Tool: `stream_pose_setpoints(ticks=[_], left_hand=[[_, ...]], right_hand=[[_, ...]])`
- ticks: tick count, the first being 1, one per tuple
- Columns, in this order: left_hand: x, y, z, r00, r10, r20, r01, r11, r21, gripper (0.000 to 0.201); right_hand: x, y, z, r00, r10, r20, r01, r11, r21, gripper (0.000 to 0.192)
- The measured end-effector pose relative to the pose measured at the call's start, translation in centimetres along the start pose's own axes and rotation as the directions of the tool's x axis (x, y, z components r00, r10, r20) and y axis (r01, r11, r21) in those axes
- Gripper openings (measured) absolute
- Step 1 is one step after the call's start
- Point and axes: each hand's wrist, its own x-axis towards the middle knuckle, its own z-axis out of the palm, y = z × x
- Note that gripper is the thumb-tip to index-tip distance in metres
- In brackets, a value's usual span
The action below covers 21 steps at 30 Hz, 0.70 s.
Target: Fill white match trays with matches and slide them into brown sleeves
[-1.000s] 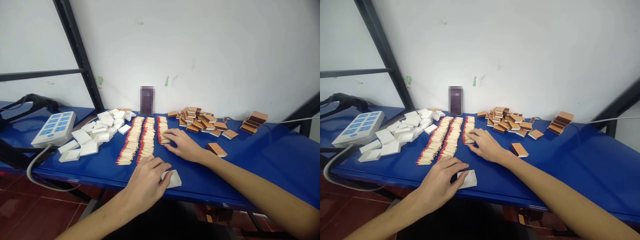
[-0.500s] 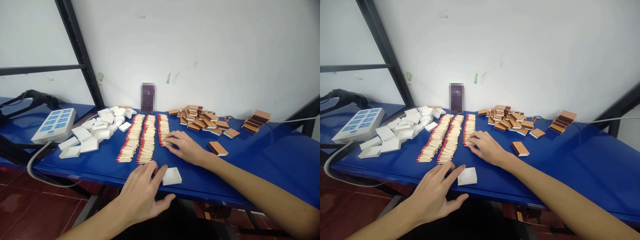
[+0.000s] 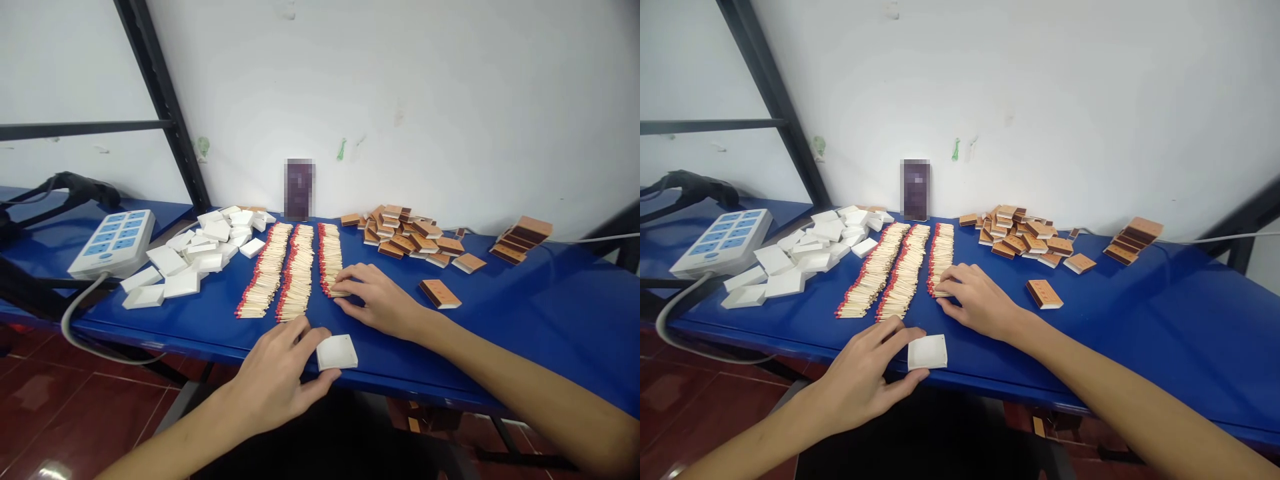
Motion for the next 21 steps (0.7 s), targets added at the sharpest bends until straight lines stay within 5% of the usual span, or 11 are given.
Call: stream_pose_setpoints(ticks=[7, 17, 21], left_hand=[[0.6, 0.5, -0.5, 0.999, 0.039, 0.032, -0.038, 0.998, -0.041, 0.028], [0.4, 0.1, -1.3, 0.963, 0.133, -0.235, -0.194, 0.946, -0.260, 0.040], [0.7, -0.3, -1.5, 0.962, 0.170, -0.213, -0.223, 0.941, -0.254, 0.041]], right_hand=[[0.0, 0.1, -0.2, 1.000, 0.027, 0.009, -0.027, 1.000, -0.006, 0.016], [0.1, -0.1, -0.9, 0.998, 0.058, 0.029, -0.057, 0.997, -0.046, 0.016], [0.0, 0.1, -1.6, 0.985, 0.150, 0.081, -0.142, 0.985, -0.097, 0.008]])
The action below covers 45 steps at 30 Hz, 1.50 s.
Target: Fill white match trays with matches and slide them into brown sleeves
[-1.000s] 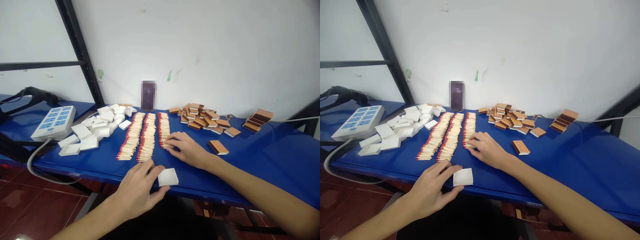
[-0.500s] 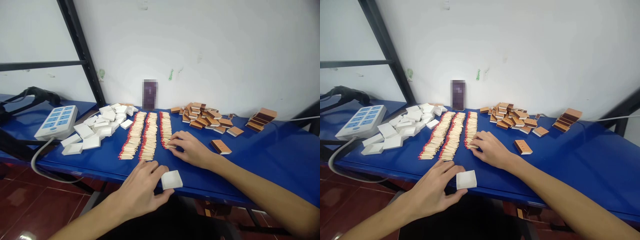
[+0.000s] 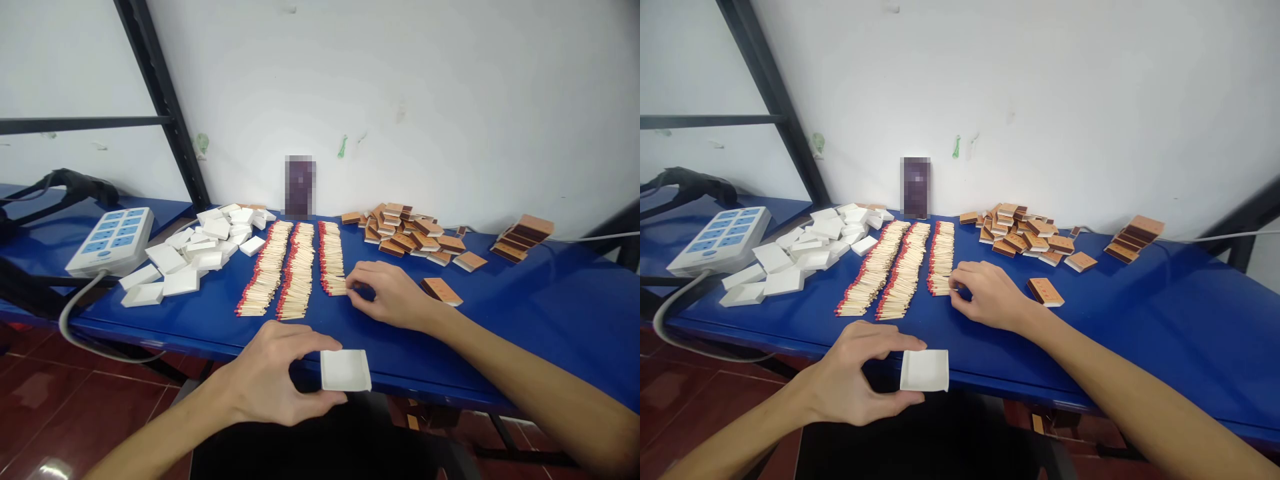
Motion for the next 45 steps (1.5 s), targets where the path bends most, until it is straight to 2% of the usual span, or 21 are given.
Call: stream_pose_setpoints(ticks=[6, 9, 15, 20, 25, 30, 32, 34, 38, 41, 45], left_hand=[[0.2, -0.9, -0.5, 0.970, -0.030, 0.242, 0.001, 0.993, 0.118, 0.044], [0.2, -1.3, -1.0, 0.930, -0.031, 0.365, -0.008, 0.994, 0.105, 0.046], [0.9, -2.0, -2.3, 0.866, 0.095, 0.490, -0.100, 0.995, -0.016, 0.041], [1.2, -2.4, -2.2, 0.869, 0.253, 0.426, -0.234, 0.967, -0.097, 0.039], [0.8, -2.4, -1.9, 0.882, 0.380, 0.279, -0.389, 0.921, -0.027, 0.033], [0.3, -1.9, -1.8, 0.867, 0.470, 0.166, -0.479, 0.878, 0.013, 0.028], [0.1, -1.6, -1.8, 0.877, 0.452, 0.162, -0.465, 0.884, 0.053, 0.028], [-0.1, -1.4, -1.8, 0.909, 0.384, 0.162, -0.405, 0.906, 0.121, 0.029], [-0.3, -1.5, -1.2, 0.975, 0.163, 0.151, -0.191, 0.962, 0.195, 0.032], [-0.3, -1.6, -0.6, 0.981, -0.005, 0.192, -0.044, 0.967, 0.250, 0.034], [-0.3, -1.5, -0.2, 0.964, -0.136, 0.227, 0.054, 0.941, 0.335, 0.036]], right_hand=[[-0.1, 0.2, -0.8, 0.986, 0.107, 0.124, -0.102, 0.994, -0.046, 0.007], [-0.1, 0.2, -0.9, 0.980, 0.134, 0.149, -0.129, 0.991, -0.043, 0.009], [0.2, 0.2, -0.7, 0.969, 0.167, 0.181, -0.169, 0.986, 0.000, 0.010], [0.3, 0.4, -0.4, 0.970, 0.162, 0.179, -0.170, 0.985, 0.029, 0.012], [0.1, 0.6, -0.3, 0.978, 0.141, 0.157, -0.148, 0.988, 0.034, 0.017], [-0.1, 0.4, 0.0, 0.997, -0.010, 0.076, -0.001, 0.991, 0.132, 0.004], [-0.1, 0.4, 0.3, 0.997, -0.068, 0.048, 0.059, 0.986, 0.158, 0.006], [-0.1, 0.4, 0.5, 0.994, -0.095, 0.047, 0.086, 0.983, 0.164, 0.009], [0.0, 0.6, 0.8, 0.994, -0.091, 0.063, 0.081, 0.984, 0.158, 0.011], [0.0, 0.6, 0.8, 0.995, -0.074, 0.072, 0.062, 0.986, 0.155, 0.011], [0.0, 0.2, 0.5, 0.994, -0.042, 0.099, 0.024, 0.983, 0.183, 0.009]])
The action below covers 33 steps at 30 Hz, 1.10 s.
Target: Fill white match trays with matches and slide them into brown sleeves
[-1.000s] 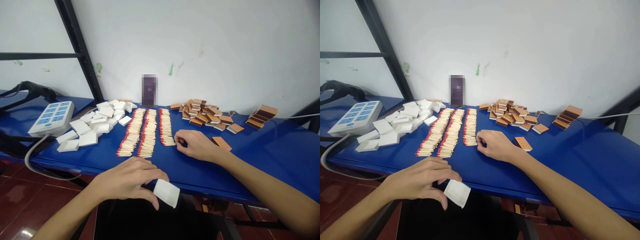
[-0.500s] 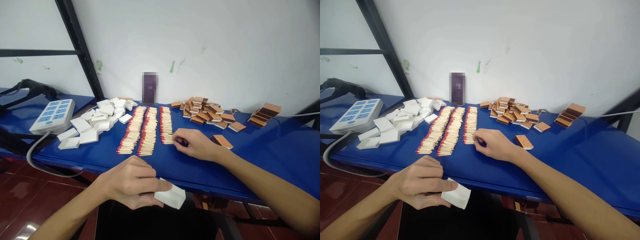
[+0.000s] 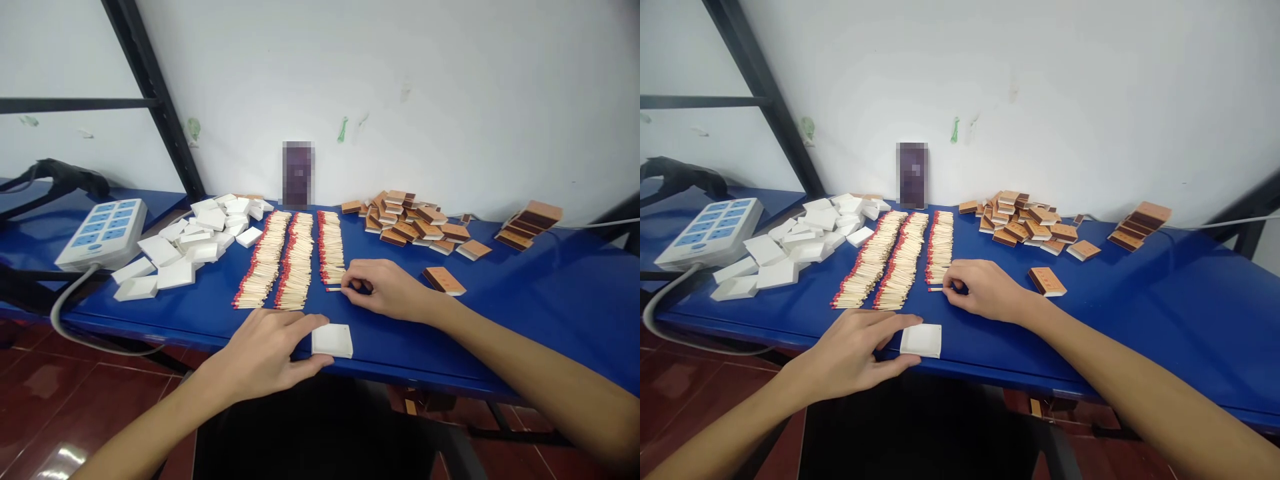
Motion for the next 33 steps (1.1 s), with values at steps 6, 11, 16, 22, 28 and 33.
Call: stream_pose_setpoints(ticks=[6, 11, 16, 22, 28, 33], left_hand=[[0.0, 0.2, 0.0, 1.000, -0.023, 0.019, 0.023, 1.000, 0.015, 0.036], [-0.1, 0.0, 0.1, 0.997, 0.060, -0.046, -0.058, 0.997, 0.045, 0.035], [0.0, -0.1, 0.3, 0.990, 0.127, -0.061, -0.122, 0.989, 0.082, 0.033], [0.0, -0.2, 0.3, 0.985, 0.162, -0.063, -0.155, 0.983, 0.101, 0.033], [-0.1, -0.2, 0.4, 0.982, 0.173, -0.080, -0.163, 0.980, 0.118, 0.032], [0.0, -0.2, 0.4, 0.983, 0.171, -0.069, -0.163, 0.981, 0.106, 0.033]], right_hand=[[0.1, -1.0, -0.2, 1.000, -0.002, -0.001, 0.002, 0.998, 0.060, 0.007], [0.2, -0.5, 0.1, 0.994, 0.016, -0.110, -0.013, 0.999, 0.031, 0.009], [0.4, 0.1, 0.3, 0.997, 0.033, -0.065, -0.034, 0.999, -0.007, 0.013], [0.3, 0.1, 0.3, 0.999, 0.030, -0.046, -0.031, 0.999, -0.012, 0.011], [0.4, 0.1, 0.2, 0.999, 0.038, -0.031, -0.038, 0.999, -0.014, 0.010], [0.4, 0.2, 0.3, 0.999, 0.033, -0.037, -0.033, 0.999, -0.010, 0.012]])
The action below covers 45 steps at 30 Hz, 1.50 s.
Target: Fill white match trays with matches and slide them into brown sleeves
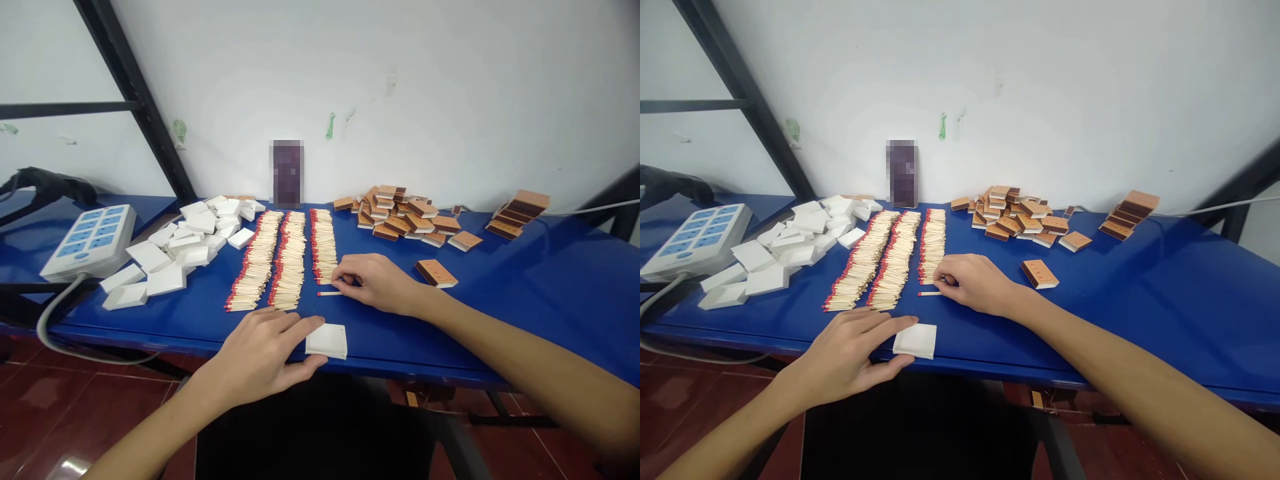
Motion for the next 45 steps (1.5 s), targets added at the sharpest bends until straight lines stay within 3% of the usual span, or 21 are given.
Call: stream_pose_setpoints(ticks=[28, 35, 45], left_hand=[[0.0, 0.1, -0.1, 1.000, -0.006, 0.022, 0.006, 1.000, -0.013, 0.033], [0.0, -0.1, 0.0, 1.000, -0.003, 0.025, 0.004, 1.000, -0.011, 0.033], [0.0, 0.1, -0.1, 1.000, 0.002, 0.017, -0.002, 1.000, -0.008, 0.033]], right_hand=[[-0.2, -1.2, -0.7, 0.998, -0.017, 0.057, 0.009, 0.990, 0.143, 0.013], [-0.1, -0.8, -0.5, 0.998, 0.043, -0.054, -0.039, 0.996, 0.076, 0.015], [0.0, -0.2, 0.0, 0.997, 0.070, -0.026, -0.069, 0.997, 0.025, 0.014]])
